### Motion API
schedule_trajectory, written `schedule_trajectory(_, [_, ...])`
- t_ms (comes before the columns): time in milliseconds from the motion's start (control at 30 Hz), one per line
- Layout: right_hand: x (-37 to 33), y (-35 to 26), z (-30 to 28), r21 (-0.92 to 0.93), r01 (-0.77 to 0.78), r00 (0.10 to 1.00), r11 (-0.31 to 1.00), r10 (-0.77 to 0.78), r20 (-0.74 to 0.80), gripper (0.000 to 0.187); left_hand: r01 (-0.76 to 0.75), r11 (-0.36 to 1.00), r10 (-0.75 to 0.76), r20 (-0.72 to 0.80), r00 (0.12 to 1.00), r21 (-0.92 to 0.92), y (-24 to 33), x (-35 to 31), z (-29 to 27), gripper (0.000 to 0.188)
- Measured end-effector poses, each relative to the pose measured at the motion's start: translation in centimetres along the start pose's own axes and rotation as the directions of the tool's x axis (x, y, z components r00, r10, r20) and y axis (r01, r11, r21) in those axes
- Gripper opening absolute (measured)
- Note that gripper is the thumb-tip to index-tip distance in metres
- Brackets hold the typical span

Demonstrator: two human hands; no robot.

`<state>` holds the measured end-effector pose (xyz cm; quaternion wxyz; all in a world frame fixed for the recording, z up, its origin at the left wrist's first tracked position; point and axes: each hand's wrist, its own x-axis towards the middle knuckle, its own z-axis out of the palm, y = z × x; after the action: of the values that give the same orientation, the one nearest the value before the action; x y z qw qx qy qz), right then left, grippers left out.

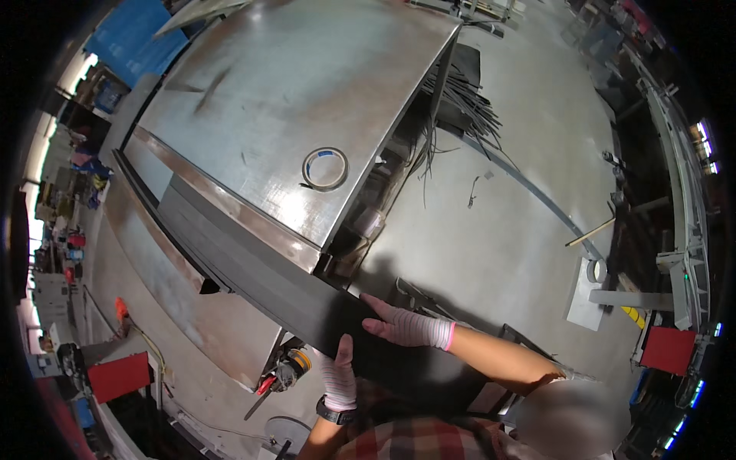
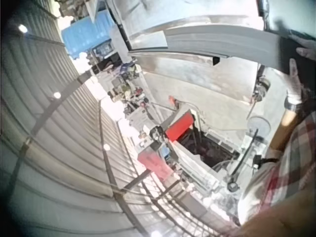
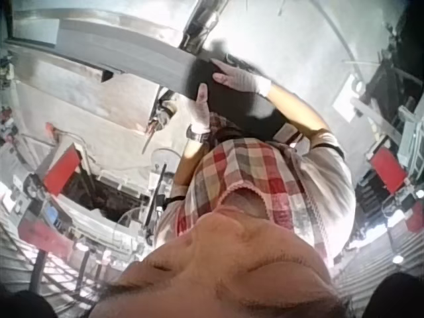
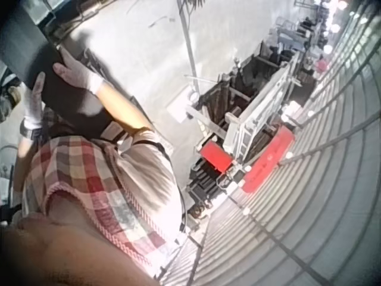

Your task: Applying foam insulation and metal framing to large metal sheets on a factory work table.

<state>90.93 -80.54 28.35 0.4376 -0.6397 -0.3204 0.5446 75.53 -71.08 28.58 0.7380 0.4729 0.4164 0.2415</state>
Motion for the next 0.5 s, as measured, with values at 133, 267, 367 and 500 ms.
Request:
schedule_trajectory(133, [2.5, -1.9, -3.1, -0.382, 0.208, 0.958, 0.9, -0.266, -0.104, 0.061, 0.065, 0.995, -0.066, -0.02, 0.998, -0.07, 2.0, 1.9, -0.8, 0.053])
schedule_trajectory(267, [12.6, -7.4, -8.7, -0.948, -0.029, 0.574, 0.317, -0.771, -0.275, 0.053, 0.115, 0.989, -0.11, -0.061, 0.992, 0.092, 3.9, 4.6, -2.0, 0.052])
schedule_trajectory(367, [15.9, -5.6, -13.5, -0.995, -0.083, 0.736, 0.049, -0.67, -0.094, 0.032, 0.242, 0.964, -0.24, -0.03, 0.97, 0.11, 5.7, 4.6, -1.1, 0.052])
schedule_trajectory(500, [9.4, -9.6, -11.7, -0.926, 0.243, 0.617, 0.288, -0.783, -0.081, 0.016, 0.114, 0.969, -0.098, -0.08, 0.992, 0.218, 6.9, 0.0, -2.9, 0.051])
